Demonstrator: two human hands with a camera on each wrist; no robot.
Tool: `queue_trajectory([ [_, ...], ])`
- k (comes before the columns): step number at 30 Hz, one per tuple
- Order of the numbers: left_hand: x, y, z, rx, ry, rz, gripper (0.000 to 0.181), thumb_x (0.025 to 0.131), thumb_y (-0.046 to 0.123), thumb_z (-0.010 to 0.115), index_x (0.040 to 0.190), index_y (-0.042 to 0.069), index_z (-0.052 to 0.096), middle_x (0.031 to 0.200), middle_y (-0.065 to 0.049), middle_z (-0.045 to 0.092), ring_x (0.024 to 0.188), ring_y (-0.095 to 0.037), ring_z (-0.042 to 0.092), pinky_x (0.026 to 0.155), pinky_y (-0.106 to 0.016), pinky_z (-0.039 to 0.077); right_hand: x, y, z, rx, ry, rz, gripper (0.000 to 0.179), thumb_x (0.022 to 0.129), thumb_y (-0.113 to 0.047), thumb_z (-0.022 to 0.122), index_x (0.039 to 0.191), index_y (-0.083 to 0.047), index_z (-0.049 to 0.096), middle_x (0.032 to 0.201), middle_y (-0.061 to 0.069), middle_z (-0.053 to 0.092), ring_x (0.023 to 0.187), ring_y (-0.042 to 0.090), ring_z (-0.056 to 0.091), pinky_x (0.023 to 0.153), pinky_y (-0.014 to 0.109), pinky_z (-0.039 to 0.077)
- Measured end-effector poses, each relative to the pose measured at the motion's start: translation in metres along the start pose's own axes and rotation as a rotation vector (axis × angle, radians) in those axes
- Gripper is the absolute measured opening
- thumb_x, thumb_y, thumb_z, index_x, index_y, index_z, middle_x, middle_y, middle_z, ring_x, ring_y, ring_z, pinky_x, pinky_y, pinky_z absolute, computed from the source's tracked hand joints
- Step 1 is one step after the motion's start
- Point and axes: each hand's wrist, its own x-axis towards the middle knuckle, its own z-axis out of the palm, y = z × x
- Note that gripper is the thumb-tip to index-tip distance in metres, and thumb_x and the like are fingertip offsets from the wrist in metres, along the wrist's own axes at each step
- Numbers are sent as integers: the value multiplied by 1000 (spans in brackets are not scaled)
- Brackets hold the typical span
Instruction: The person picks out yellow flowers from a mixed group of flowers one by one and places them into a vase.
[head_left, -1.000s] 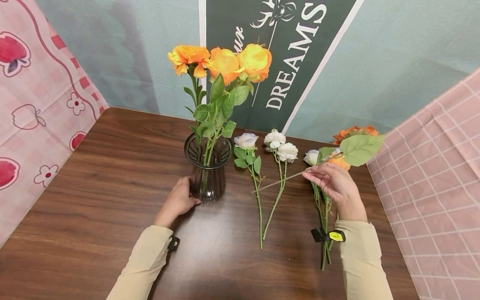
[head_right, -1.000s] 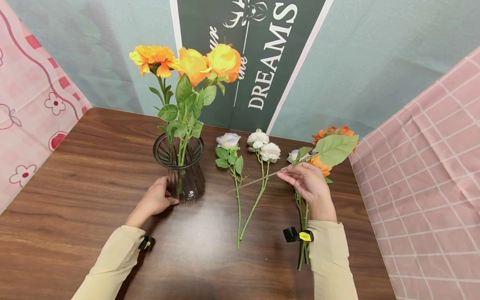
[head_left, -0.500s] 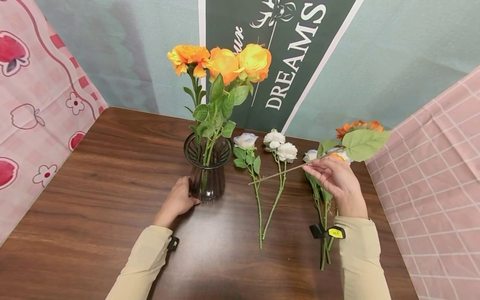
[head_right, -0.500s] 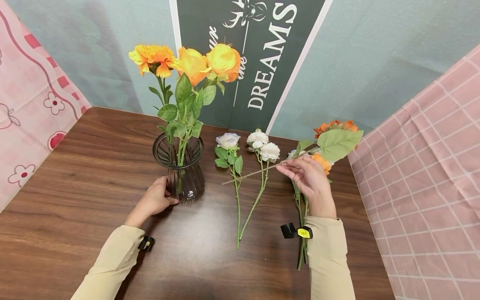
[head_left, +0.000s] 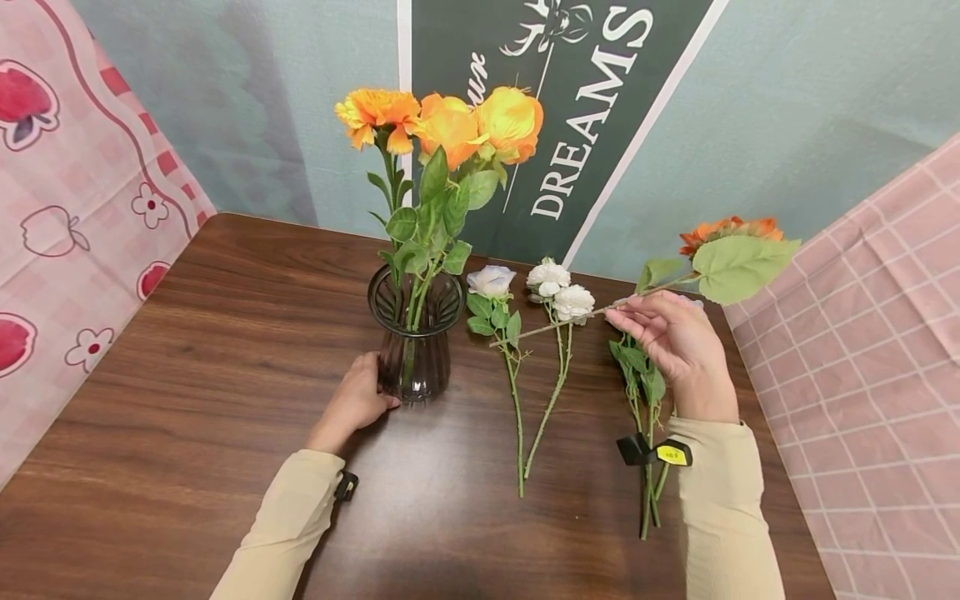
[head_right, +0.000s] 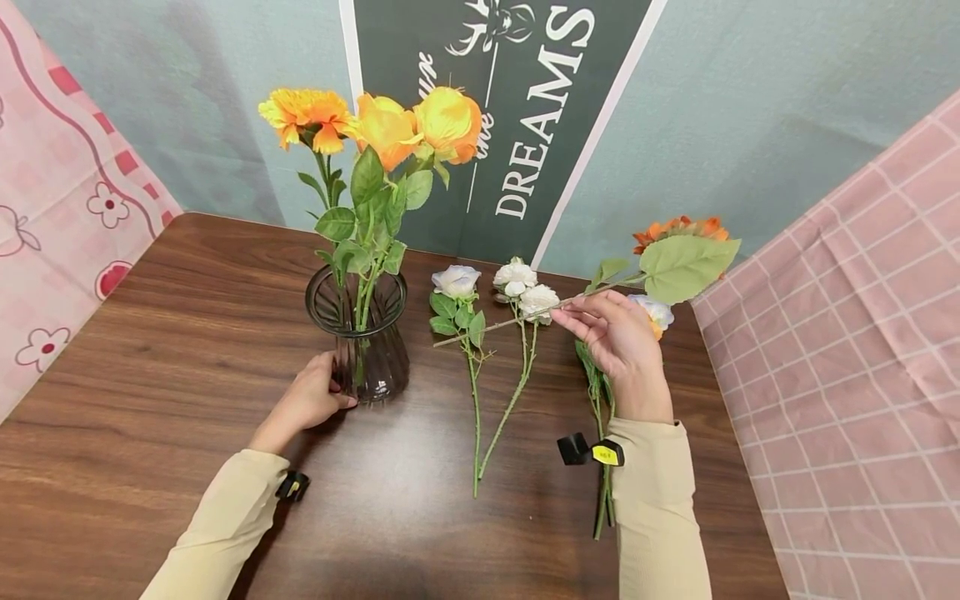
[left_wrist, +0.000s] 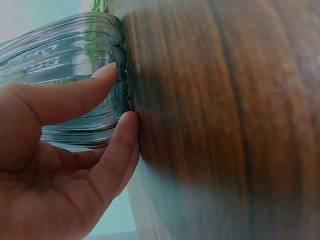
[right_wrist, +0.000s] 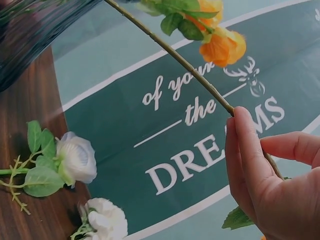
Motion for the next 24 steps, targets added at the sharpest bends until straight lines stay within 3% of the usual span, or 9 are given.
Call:
queue_trajectory([
  [24, -1, 1, -1, 7, -9, -16, 68, 71, 9, 75, 123, -12, 37, 114, -28, 45, 108, -40, 44, 95, -50, 34, 4, -8, 42, -38, -51, -44, 27, 85, 21, 36, 68, 17, 56, 72, 28, 57, 74, 37, 63, 77, 45, 50],
])
